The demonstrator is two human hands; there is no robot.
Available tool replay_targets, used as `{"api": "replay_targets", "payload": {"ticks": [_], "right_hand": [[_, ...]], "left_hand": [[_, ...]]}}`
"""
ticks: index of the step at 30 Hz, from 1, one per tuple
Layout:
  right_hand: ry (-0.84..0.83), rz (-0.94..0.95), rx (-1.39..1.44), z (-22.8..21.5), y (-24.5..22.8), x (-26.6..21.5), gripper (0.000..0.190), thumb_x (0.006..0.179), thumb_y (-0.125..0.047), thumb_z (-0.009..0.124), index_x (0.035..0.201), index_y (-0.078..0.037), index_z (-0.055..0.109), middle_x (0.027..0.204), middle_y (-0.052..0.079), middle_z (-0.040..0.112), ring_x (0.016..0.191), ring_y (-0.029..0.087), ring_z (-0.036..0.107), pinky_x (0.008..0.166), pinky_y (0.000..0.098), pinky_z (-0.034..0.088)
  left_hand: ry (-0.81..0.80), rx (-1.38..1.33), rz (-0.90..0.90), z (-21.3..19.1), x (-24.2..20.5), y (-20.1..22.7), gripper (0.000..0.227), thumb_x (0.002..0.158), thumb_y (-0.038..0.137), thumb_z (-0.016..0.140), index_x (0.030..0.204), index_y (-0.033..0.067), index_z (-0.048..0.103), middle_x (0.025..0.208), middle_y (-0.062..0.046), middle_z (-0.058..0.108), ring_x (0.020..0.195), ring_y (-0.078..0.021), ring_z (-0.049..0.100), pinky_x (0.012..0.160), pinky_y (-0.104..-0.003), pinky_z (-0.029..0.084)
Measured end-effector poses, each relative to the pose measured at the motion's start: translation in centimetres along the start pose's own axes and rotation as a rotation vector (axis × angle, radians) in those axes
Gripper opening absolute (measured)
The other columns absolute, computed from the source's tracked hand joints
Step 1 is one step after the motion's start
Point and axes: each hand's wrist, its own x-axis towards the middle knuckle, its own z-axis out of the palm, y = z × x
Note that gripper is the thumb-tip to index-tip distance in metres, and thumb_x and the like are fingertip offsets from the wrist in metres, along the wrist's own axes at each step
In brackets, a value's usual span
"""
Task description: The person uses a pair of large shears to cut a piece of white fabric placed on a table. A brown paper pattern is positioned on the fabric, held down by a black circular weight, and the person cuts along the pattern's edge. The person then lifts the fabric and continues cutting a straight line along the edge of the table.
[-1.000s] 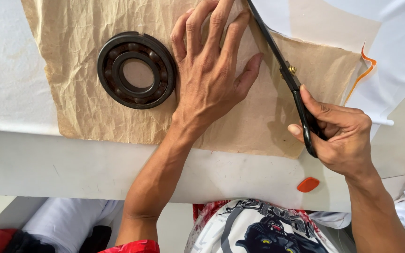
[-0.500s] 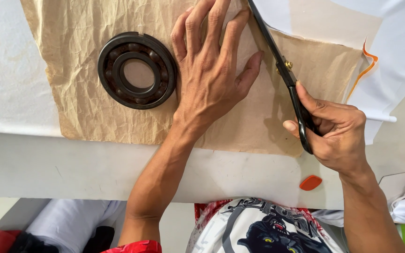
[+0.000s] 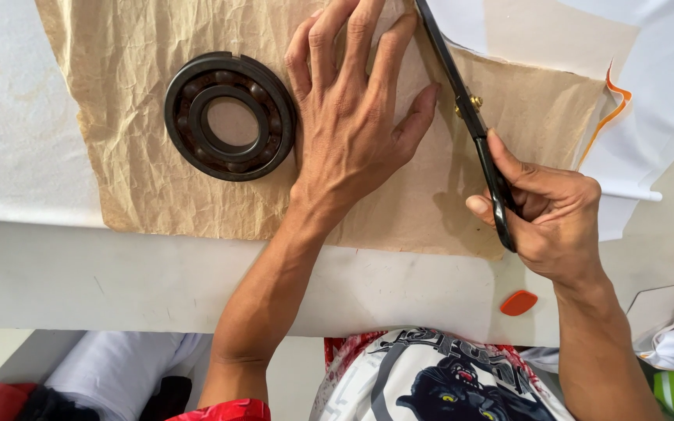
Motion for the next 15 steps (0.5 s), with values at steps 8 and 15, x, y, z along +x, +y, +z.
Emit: {"api": "replay_targets", "payload": {"ticks": [8, 15], "right_hand": [[-0.002, 0.062, 0.104, -0.3, -0.2, 0.6, 0.067, 0.083, 0.006, 0.076, 0.146, 0.006, 0.054, 0.093, -0.009, 0.042, 0.079, 0.005, 0.04, 0.071, 0.0167, 0.037], [-0.016, 0.078, 0.028, -0.2, -0.7, 1.0, 0.066, 0.087, 0.008, 0.075, 0.149, 0.002, 0.054, 0.084, -0.008, 0.043, 0.082, 0.002, 0.039, 0.091, 0.015, 0.043]], "left_hand": [[0.005, 0.028, 0.004, 0.1, 0.0, -0.1, 0.05, 0.095, 0.036, 0.083, 0.133, 0.0113, 0.061, 0.145, -0.008, 0.05, 0.134, -0.0315, 0.052, 0.115, -0.051, 0.038], [0.009, 0.009, -0.001, 0.1, 0.0, -0.1, 0.048, 0.094, 0.036, 0.084, 0.13, 0.011, 0.064, 0.147, -0.009, 0.048, 0.134, -0.0326, 0.053, 0.116, -0.052, 0.038]]}}
